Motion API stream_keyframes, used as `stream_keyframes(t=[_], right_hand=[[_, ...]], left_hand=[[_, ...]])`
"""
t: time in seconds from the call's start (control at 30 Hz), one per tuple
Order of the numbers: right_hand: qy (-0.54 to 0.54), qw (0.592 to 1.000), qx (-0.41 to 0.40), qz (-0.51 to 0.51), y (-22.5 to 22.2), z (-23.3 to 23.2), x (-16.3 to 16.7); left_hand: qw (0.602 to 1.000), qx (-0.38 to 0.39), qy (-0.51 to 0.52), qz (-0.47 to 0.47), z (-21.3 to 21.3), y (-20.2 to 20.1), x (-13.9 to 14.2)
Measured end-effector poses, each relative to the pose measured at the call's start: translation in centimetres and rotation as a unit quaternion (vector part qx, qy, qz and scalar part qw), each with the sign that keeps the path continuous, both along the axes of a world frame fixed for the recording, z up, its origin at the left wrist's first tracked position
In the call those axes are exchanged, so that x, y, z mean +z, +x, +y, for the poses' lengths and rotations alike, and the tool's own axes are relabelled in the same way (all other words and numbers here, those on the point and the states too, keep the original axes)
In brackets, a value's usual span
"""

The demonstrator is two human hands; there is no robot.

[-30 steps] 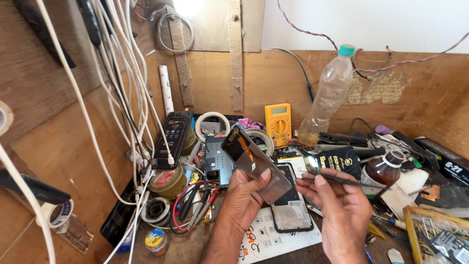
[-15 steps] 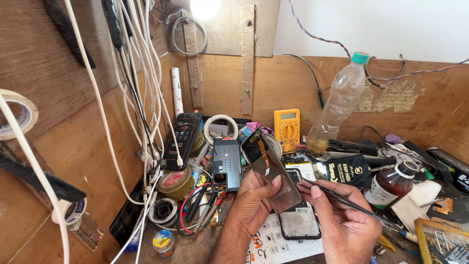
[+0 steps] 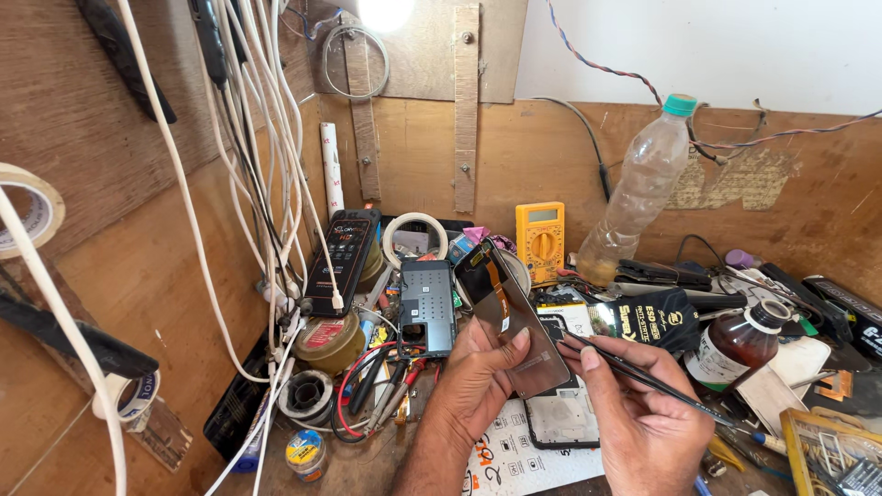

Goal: The person uses tweezers to carefully remove adhesive residue from the back of a smartphone casing. They repeatedly scrape along the edges and surface, then flip the casing to inspect the interior. The person continues to scrape and clean the casing throughout the clip.

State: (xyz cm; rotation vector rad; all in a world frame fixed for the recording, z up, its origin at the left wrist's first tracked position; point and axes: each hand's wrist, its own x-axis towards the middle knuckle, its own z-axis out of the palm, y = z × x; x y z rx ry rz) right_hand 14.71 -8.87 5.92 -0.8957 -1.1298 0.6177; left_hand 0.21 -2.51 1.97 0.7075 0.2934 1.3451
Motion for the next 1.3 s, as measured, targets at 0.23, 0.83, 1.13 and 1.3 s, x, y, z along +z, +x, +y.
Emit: stream_keyframes(t=[0.23, 0.83, 1.13, 1.3], right_hand=[[0.010, 1.000, -0.003, -0.013, 0.0, 0.7, -0.7], [0.011, 0.999, -0.008, -0.048, -0.7, 2.0, -1.2], [0.034, 0.999, 0.020, 0.000, -0.8, 2.3, -0.7], [0.034, 0.999, 0.009, -0.006, -0.5, 1.9, -1.1]], left_hand=[[1.000, 0.006, -0.012, 0.005, 0.4, 0.1, -0.6], [0.999, -0.013, -0.048, 0.017, 0.5, -0.1, -1.0], [0.998, -0.034, -0.050, 0.008, 0.3, 0.1, -0.9], [0.999, -0.025, -0.042, 0.017, 0.4, 0.0, -0.9]])
